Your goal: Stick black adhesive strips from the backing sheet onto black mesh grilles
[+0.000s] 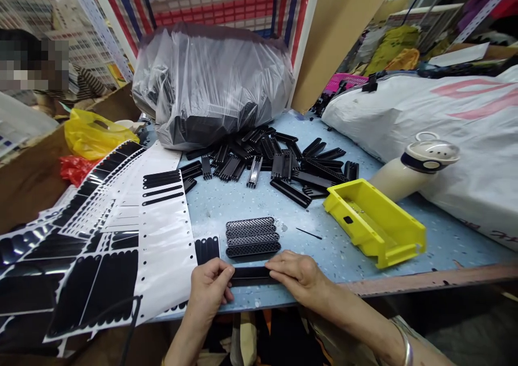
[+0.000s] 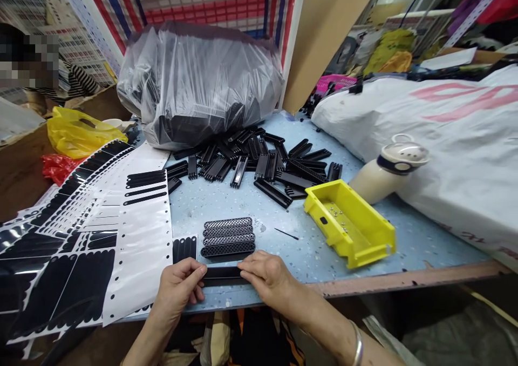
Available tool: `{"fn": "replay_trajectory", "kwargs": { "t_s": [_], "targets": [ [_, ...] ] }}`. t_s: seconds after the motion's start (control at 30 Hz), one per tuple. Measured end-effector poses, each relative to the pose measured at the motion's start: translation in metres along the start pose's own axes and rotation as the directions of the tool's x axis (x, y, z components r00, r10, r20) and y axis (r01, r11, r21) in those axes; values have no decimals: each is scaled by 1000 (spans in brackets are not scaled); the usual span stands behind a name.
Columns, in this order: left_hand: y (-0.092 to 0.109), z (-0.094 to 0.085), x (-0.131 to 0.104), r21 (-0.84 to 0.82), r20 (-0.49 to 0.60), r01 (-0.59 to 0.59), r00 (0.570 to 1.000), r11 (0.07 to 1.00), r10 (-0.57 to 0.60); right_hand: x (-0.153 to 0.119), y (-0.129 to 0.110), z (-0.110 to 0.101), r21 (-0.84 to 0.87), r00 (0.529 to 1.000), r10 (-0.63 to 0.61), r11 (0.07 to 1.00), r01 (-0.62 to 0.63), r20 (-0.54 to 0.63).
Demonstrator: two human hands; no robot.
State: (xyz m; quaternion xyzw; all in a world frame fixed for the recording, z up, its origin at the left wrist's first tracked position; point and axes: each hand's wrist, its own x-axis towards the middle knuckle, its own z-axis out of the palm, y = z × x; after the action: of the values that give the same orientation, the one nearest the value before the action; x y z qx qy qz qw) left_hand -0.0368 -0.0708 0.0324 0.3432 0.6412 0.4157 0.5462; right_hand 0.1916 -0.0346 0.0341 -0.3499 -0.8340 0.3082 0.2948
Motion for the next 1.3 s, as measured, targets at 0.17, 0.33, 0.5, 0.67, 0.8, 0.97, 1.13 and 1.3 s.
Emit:
{"fn": "replay_trajectory", "kwargs": {
  "t_s": [0.17,0.33,0.5,0.67,0.8,0.97,1.13,1.3],
  "targets": [
    [-5,0,1,16,-13,-19,1000,1000,19,-16,1,-11,-35,961,145,987,-157,-237],
    [-13,-2,5,27,-1,-36,999,999,36,-38,-2,-9,-9,819,367,911,-413,-440],
    [-15,-2,6,16,14,-50,999,999,50,-38,-12,19,-54,804,386,888,-457,-452],
    [-15,-1,6,34,12,-43,999,998,43,-38,-9,15,-30,829,447,875,-484,-335],
    [-18,-2,5,61,4,-61,998,996,60,-44,11,-17,-166,879,340,897,-410,-335],
    [-13,-1,-12,348,-148,-466,829,813,539,-32,48,-59,-550,887,284,703,-451,-364],
    [9,28,-20,407,283,-868,416,285,865,-9,65,-66,-606,922,304,695,-386,-238],
    [10,60,-7,444,464,-877,400,183,791,-3,60,-64,-597,941,280,729,-336,-189]
  ]
}}
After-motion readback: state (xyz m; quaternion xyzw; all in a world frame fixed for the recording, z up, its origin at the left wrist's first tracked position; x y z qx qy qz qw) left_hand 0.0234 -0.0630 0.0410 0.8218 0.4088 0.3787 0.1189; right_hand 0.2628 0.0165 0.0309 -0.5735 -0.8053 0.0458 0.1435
